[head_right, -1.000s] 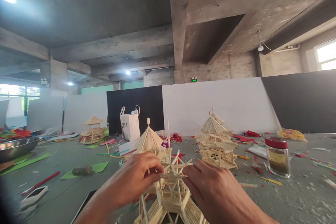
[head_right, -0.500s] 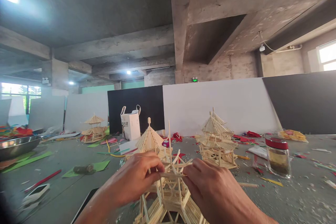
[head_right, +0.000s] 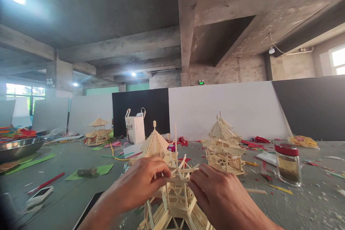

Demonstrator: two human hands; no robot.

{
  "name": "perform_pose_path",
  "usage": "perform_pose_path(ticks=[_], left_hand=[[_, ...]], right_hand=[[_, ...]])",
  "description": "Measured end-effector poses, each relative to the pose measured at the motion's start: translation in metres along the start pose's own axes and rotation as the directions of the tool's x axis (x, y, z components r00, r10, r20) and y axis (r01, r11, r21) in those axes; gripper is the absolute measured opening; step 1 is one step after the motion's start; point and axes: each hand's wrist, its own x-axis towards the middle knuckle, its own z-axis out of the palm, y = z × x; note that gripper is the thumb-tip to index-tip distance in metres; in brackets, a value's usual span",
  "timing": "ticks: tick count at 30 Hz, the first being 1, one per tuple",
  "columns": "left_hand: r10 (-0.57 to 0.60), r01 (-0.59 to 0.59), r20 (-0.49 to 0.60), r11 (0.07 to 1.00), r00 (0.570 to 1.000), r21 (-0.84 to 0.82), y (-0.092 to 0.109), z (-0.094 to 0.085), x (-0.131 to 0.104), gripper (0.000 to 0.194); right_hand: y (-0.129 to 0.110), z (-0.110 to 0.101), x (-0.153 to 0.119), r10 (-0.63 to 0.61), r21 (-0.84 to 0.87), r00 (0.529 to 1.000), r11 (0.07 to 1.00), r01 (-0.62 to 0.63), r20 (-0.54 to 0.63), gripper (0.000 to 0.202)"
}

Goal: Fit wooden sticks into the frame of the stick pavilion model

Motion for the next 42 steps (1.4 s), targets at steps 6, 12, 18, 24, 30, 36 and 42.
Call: perform_pose_path(ticks=[6,12,18,24,30,36,42], left_hand=[[-0.006,0.006,0.009,1.0,1.0,0.013,-0.001,0.0,-0.001,0.019],[-0.01,0.01,0.006,1.0,1.0,-0.005,-0.002,0.001,-0.002,0.022],[0.005,-0.005,-0.005,1.0,1.0,0.019,-0.003,0.002,-0.001,0.021],[-0.004,0.004,-0.001,1.0,1.0,0.021,0.0,0.001,-0.002,0.017],[-0.023,0.023,0.008,0.999,1.0,0.038,0.002,0.001,-0.001,0.012],[0.03,-0.023,-0.172,0.999,0.985,0.045,0.019,0.0,-0.007,0.015],[0.222,-0.202,-0.237,0.974,0.946,0.105,0.037,0.004,-0.012,0.017]], right_hand=[[-0.001,-0.001,0.0,0.025,-0.002,1.0,1.0,-0.025,0.006,0.035],[-0.002,-0.001,-0.002,0.059,0.005,0.998,0.998,-0.059,0.037,0.031],[-0.001,0.004,-0.002,0.005,-0.104,0.979,0.994,-0.026,-0.202,0.034],[-0.003,0.003,0.002,-0.033,-0.11,0.979,0.994,0.011,-0.202,0.036],[-0.003,-0.001,0.0,0.016,-0.051,1.0,0.999,-0.015,0.019,0.033],[0.0,-0.007,-0.004,0.016,-0.035,1.0,0.999,-0.015,0.012,0.032],[-0.013,-0.022,-0.004,0.019,-0.027,0.999,0.999,-0.02,-0.034,0.03]])
